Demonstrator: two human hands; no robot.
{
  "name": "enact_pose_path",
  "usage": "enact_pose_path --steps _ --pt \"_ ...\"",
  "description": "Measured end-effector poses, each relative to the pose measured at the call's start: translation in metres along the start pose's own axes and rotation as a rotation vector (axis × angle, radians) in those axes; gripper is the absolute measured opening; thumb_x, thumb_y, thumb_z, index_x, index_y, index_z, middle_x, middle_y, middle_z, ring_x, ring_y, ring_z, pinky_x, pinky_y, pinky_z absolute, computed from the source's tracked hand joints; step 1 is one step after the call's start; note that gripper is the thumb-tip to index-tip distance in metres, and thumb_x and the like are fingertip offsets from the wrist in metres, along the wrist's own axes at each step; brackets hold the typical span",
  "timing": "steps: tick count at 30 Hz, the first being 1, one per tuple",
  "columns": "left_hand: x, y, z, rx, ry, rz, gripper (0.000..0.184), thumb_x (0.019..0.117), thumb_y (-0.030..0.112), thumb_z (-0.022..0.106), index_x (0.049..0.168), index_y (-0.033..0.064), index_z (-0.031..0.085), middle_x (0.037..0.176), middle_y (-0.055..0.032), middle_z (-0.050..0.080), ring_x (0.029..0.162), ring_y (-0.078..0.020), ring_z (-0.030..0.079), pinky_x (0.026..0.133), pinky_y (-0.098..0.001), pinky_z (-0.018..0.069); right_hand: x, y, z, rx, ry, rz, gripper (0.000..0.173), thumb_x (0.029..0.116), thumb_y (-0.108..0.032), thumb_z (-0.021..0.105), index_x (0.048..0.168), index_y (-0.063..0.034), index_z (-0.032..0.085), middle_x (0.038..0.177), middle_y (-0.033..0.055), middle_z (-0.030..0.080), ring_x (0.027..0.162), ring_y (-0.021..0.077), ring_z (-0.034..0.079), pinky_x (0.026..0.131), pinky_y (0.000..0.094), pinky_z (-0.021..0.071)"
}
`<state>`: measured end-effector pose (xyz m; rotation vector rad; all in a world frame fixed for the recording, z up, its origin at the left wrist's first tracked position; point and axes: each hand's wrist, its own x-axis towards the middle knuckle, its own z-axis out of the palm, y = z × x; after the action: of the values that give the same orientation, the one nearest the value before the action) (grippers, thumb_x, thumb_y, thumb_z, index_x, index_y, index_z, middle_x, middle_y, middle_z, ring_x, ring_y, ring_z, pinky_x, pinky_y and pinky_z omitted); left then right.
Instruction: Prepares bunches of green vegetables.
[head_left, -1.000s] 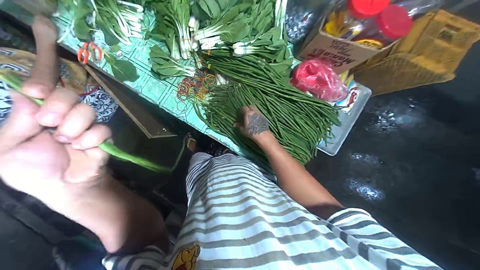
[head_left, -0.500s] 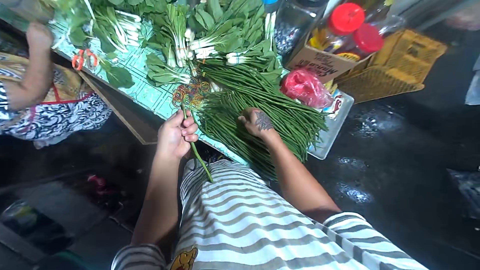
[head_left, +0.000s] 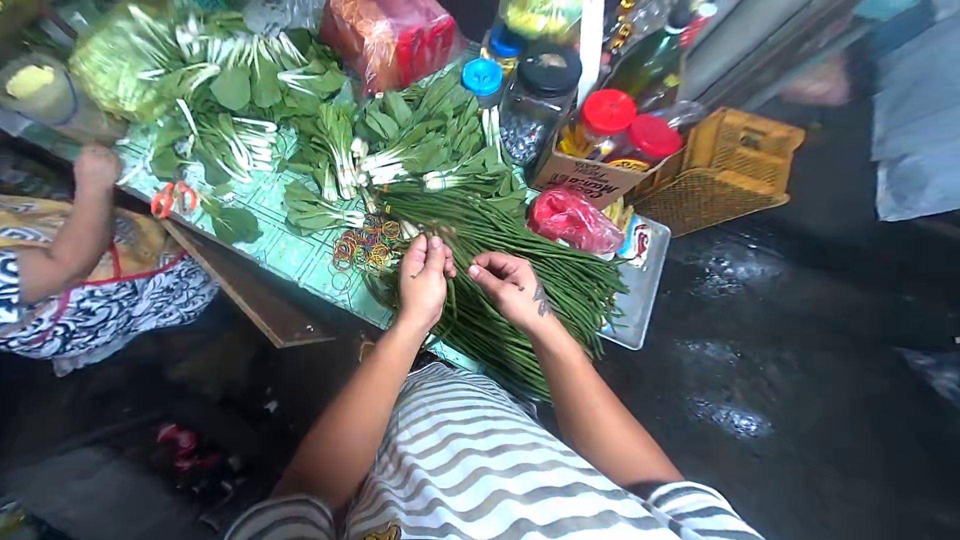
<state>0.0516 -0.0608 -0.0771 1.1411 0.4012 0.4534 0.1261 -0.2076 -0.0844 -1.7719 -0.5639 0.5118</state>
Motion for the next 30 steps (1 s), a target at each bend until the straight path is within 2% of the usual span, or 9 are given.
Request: enact_pose_path --steps 4,7,9,14,17,19,22,25,30 --pt "0.004 -0.003 0.008 0.06 0.021 0.024 0.02 0.1101 0.021 0.045 0.11 0.0094 0.061 0.089 -0.0025 0.059 0.072 -0.0117 0.058 0.068 -0.0292 0.0534 -0.002 0.0 -0.001 0.023 0.011 0.008 0.011 0.0985 -0.015 0.066 0.096 -0.0097 0.075 0.078 -0.0002 0.069 0.068 0.0081 0.062 0.064 0.0285 0.0524" --pt "0.006 -0.004 0.009 0.11 0.047 0.015 0.021 0.1104 0.021 0.043 0.111 0.0111 0.062 0.106 -0.0013 0.064 0.078 -0.01 0.06 0.069 -0.0282 0.0535 -0.004 -0.002 -0.002 0.02 -0.008 0.007 0.01 0.097 -0.017 0.068 0.094 -0.0102 0.075 0.082 0.0003 0.07 0.069 0.008 0.062 0.064 0.0284 0.0531" --pt "0.007 -0.005 0.011 0.104 0.066 0.002 0.023 0.1107 0.021 0.042 0.112 0.0104 0.062 0.109 -0.0016 0.064 0.085 -0.0106 0.061 0.073 -0.0295 0.0541 -0.004 0.0 -0.002 -0.019 -0.015 0.0 0.012 0.0963 -0.019 0.069 0.094 -0.0116 0.077 0.087 -0.0004 0.072 0.073 0.008 0.064 0.067 0.0292 0.0549" --pt "0.007 -0.006 0.011 -0.031 0.072 -0.031 0.027 0.1124 0.022 0.035 0.119 0.0071 0.056 0.113 -0.0119 0.071 0.101 -0.0251 0.071 0.086 -0.043 0.0587 0.0 0.005 0.0 -0.155 0.01 -0.046 0.016 0.0951 -0.026 0.069 0.09 -0.0148 0.079 0.085 -0.0031 0.072 0.075 0.0061 0.066 0.069 0.0301 0.0562" --pt "0.006 -0.006 0.011 -0.048 0.053 -0.011 0.026 0.113 0.021 0.033 0.123 0.0065 0.052 0.108 -0.0142 0.072 0.096 -0.0292 0.074 0.088 -0.0473 0.061 0.0 0.007 0.0 -0.222 -0.018 -0.067 0.021 0.0955 -0.028 0.067 0.085 -0.0153 0.079 0.082 -0.0039 0.071 0.076 0.006 0.065 0.069 0.0313 0.0553" --pt "0.005 -0.011 0.01 0.006 0.058 0.043 0.023 0.1125 0.02 0.034 0.121 0.0082 0.052 0.096 -0.0087 0.066 0.082 -0.0242 0.071 0.079 -0.0449 0.0625 -0.001 0.006 -0.002 -0.299 -0.032 -0.111 0.024 0.0968 -0.031 0.065 0.086 -0.0154 0.079 0.083 -0.0037 0.071 0.078 0.007 0.066 0.072 0.033 0.0554" --pt "0.001 -0.012 0.01 0.174 0.075 0.116 0.02 0.1116 0.02 0.036 0.119 0.0094 0.052 0.087 -0.0035 0.058 0.07 -0.0151 0.062 0.066 -0.0345 0.0591 -0.004 -0.005 -0.003 -0.325 0.09 -0.251 0.027 0.0934 -0.036 0.071 0.105 -0.0121 0.074 0.095 0.0018 0.067 0.078 0.0115 0.062 0.067 0.0321 0.0553" --pt "-0.009 -0.007 0.013 0.356 0.018 0.178 0.024 0.1116 0.017 0.038 0.122 0.0059 0.055 0.089 -0.0021 0.06 0.073 -0.0099 0.063 0.067 -0.028 0.0587 -0.001 -0.024 -0.001 -0.259 0.201 -0.443 0.036 0.0932 -0.028 0.072 0.12 -0.0041 0.068 0.102 0.007 0.067 0.08 0.0119 0.063 0.068 0.0284 0.0564" --pt "-0.016 -0.006 0.016 0.441 -0.091 0.29 0.026 0.1106 0.015 0.041 0.121 0.0047 0.061 0.098 -0.0033 0.068 0.076 -0.0089 0.067 0.069 -0.0271 0.0603 0.01 -0.038 0.0 -0.138 0.245 -0.537 0.015 0.0948 -0.009 0.069 0.107 -0.002 0.074 0.1 0.0068 0.07 0.086 0.0113 0.069 0.077 0.0279 0.0616"
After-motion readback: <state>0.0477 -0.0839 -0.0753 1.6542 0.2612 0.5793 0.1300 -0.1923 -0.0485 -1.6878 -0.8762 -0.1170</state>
